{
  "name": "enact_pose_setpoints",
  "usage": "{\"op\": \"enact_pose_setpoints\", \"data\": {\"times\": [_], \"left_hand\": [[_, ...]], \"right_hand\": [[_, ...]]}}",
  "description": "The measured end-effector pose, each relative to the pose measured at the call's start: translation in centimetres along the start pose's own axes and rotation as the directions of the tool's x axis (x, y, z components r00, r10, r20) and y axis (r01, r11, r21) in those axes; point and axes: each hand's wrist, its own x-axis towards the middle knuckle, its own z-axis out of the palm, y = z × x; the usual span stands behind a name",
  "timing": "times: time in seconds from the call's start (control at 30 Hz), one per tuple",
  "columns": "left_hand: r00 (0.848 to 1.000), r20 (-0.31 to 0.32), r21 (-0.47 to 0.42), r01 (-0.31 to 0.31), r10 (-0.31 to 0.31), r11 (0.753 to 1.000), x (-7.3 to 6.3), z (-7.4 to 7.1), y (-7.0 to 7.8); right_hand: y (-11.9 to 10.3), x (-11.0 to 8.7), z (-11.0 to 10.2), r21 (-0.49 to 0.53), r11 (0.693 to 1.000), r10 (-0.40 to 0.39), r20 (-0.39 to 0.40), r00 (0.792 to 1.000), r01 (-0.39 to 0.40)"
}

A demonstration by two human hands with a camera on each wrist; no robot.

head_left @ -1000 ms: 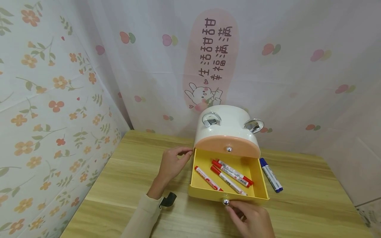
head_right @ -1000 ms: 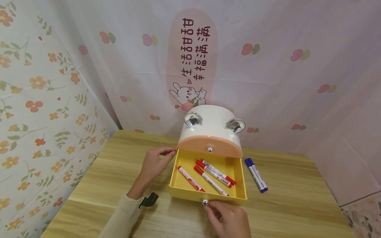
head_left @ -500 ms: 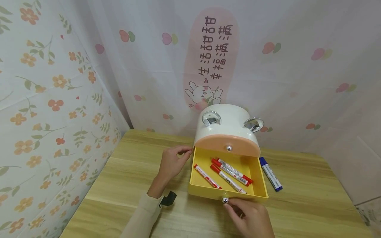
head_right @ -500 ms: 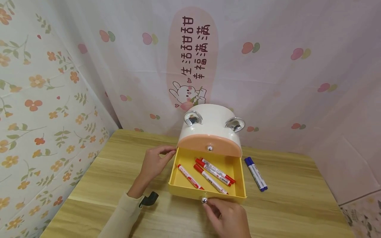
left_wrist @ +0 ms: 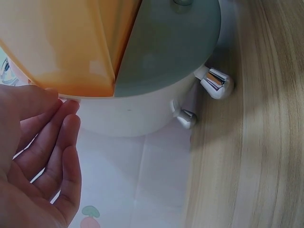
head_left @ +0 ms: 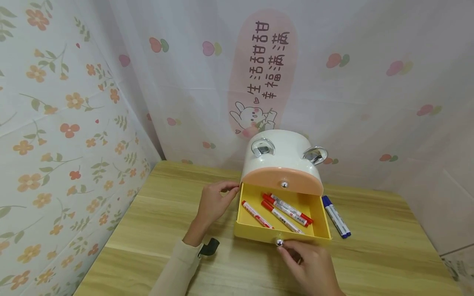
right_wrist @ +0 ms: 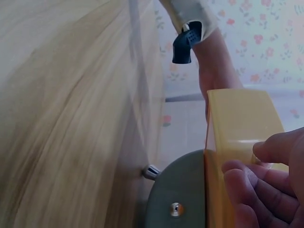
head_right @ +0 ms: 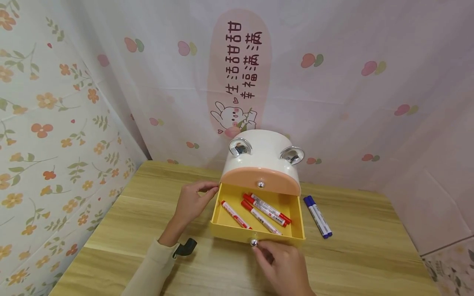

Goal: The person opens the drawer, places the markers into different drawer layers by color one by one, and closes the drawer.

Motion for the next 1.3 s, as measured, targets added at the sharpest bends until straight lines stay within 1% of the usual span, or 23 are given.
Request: {"op": "enact_pose_setpoints", "data": {"times": [0.37,0.6,0.9,1.1,1.3], "left_hand": [[1.000,0.000,-0.005,0.007,-0.007,1.000,-0.1,-0.1,-0.1],[1.000,-0.002,-0.031,-0.012,0.012,0.999,0.0,-0.1,-0.1],[1.000,0.004,-0.027,-0.001,0.001,1.000,-0.1,0.0,0.2],[1.000,0.000,-0.038,0.012,-0.012,0.999,-0.1,0.0,0.4],[1.000,-0.009,-0.047,0.000,0.000,0.999,-0.1,0.0,0.2]], "right_hand": [[0.8,1.5,0.5,-0.013,1.000,-0.028,-0.020,0.999,0.028],[1.3,2.4,0.9,-0.017,1.000,-0.018,-0.018,1.000,0.018],[2.2,3.6,1.5,-0.001,0.999,-0.052,-0.064,0.997,0.052],[2.5,4.2,1.6,0.001,1.000,-0.019,-0.053,0.998,0.019],[2.9,5.0,1.8,-0.007,1.000,0.010,-0.041,0.999,-0.010]]}}
